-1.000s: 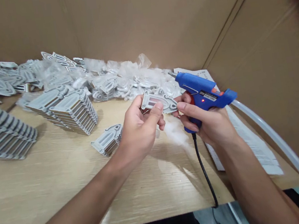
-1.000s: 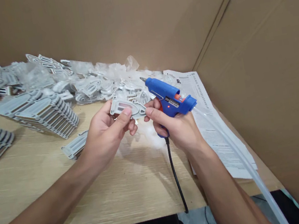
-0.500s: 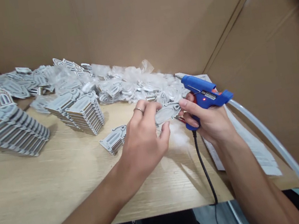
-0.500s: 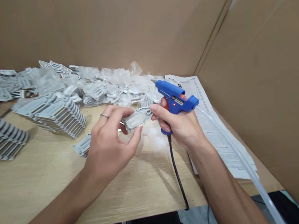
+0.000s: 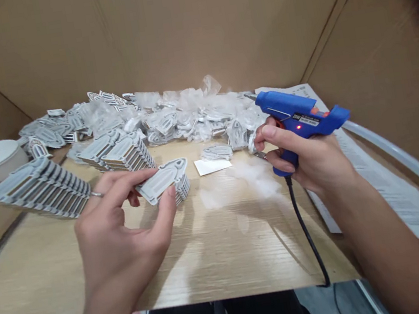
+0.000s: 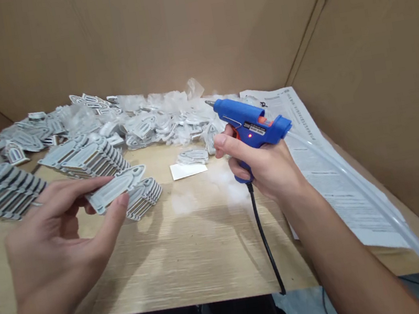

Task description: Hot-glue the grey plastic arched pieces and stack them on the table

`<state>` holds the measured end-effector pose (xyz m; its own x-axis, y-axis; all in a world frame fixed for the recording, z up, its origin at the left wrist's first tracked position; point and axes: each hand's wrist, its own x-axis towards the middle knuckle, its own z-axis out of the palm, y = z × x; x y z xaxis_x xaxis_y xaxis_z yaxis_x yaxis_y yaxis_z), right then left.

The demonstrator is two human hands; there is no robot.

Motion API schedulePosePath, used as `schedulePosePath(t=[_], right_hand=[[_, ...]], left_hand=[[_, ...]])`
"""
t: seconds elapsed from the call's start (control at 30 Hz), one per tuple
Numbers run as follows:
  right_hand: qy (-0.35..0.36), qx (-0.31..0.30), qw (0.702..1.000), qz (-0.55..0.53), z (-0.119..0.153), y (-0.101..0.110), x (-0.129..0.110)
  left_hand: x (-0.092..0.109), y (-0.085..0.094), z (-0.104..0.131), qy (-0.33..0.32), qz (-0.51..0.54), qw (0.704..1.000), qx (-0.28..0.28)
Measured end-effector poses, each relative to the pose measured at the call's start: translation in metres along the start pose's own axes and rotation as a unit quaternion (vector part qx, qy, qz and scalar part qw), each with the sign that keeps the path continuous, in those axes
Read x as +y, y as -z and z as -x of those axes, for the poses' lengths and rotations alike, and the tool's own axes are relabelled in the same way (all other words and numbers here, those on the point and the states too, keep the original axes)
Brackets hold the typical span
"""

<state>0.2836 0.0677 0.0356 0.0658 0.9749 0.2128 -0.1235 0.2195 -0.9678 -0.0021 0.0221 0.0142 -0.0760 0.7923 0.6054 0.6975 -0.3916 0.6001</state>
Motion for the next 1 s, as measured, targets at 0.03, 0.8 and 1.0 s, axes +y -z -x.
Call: schedulePosePath(t=[0.03, 0.8, 1.0], right_hand=[[0.000, -0.002, 1.000, 0.000, 0.000, 0.000, 0.001], [0.012, 0.007, 1.000, 0.019, 0.000, 0.000, 0.000], [0.011, 0.006, 1.000, 0.020, 0.001, -0.001, -0.002]], left_hand=[[-0.004, -0.001, 0.002, 0.004, -0.005, 1.000, 0.000], [-0.020, -0.022, 0.004, 0.025, -0.028, 0.999, -0.029], [-0.020, -0.020, 0.006, 0.041, -0.028, 0.998, -0.038]])
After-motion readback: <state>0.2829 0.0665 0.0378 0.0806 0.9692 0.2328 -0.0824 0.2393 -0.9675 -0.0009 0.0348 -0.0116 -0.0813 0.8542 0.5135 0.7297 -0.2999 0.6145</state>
